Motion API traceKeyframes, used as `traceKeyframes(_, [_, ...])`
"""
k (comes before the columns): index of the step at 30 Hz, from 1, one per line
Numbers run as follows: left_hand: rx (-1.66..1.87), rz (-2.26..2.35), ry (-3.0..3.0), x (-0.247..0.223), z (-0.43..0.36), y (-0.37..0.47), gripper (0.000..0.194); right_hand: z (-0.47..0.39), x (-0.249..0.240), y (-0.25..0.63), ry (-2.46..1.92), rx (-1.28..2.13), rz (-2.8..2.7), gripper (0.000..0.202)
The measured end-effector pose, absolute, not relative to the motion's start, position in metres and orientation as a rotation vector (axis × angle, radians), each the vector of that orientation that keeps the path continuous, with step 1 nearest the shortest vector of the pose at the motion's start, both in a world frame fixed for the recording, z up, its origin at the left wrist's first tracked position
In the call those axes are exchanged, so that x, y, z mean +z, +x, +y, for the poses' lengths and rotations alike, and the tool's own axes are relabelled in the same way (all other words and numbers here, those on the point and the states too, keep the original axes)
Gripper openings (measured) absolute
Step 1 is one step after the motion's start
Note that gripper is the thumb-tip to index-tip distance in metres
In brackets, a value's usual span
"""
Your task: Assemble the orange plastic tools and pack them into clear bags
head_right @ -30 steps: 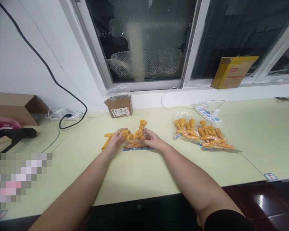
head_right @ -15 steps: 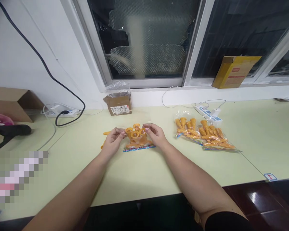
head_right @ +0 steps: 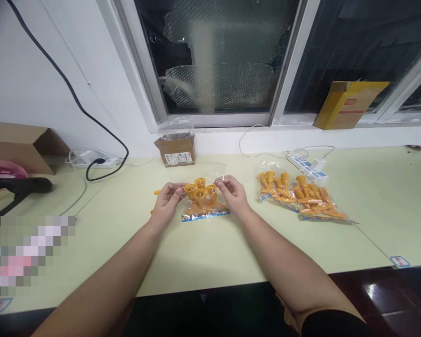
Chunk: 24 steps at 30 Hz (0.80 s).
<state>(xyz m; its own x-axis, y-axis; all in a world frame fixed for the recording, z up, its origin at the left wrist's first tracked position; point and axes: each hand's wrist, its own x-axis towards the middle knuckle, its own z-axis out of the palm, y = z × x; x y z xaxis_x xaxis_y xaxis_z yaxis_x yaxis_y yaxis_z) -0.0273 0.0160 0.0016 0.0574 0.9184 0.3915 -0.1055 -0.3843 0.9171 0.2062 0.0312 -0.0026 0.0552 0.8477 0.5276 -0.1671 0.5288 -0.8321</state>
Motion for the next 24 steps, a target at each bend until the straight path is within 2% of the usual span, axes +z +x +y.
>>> traceKeyframes(6, [1.546,0.782,1.528,0.0,0.014,-0.028,0.027,0.028,-0.001,0.207,-0.639,0.945,-1.305,0.03])
traceKeyframes(12, [1.487,0.741,1.497,-0.003,0.018,-0.032,0.03,0.029,-0.005,0.211,-0.62,0.968,-1.327,0.029])
traceKeyframes(14, [1.4,0.7,1.455,-0.008,0.02,-0.032,0.041,0.032,-0.01,0.213,-0.634,1.042,-1.389,0.035])
traceKeyframes(17, [1.171,0.704,1.438,-0.018,0.022,-0.029,0.075,0.036,-0.019,0.214,-0.675,1.147,-1.528,0.06])
traceKeyframes(19, [1.025,0.744,1.464,-0.023,0.022,-0.023,0.088,0.037,-0.023,0.213,-0.699,1.178,-1.569,0.073])
traceKeyframes(21, [0.98,0.762,1.468,-0.027,0.021,-0.016,0.089,0.036,-0.024,0.21,-0.698,1.192,-1.571,0.076])
traceKeyframes(24, [1.007,0.747,1.422,-0.028,0.02,-0.006,0.084,0.032,-0.023,0.205,-0.699,1.185,-1.583,0.066])
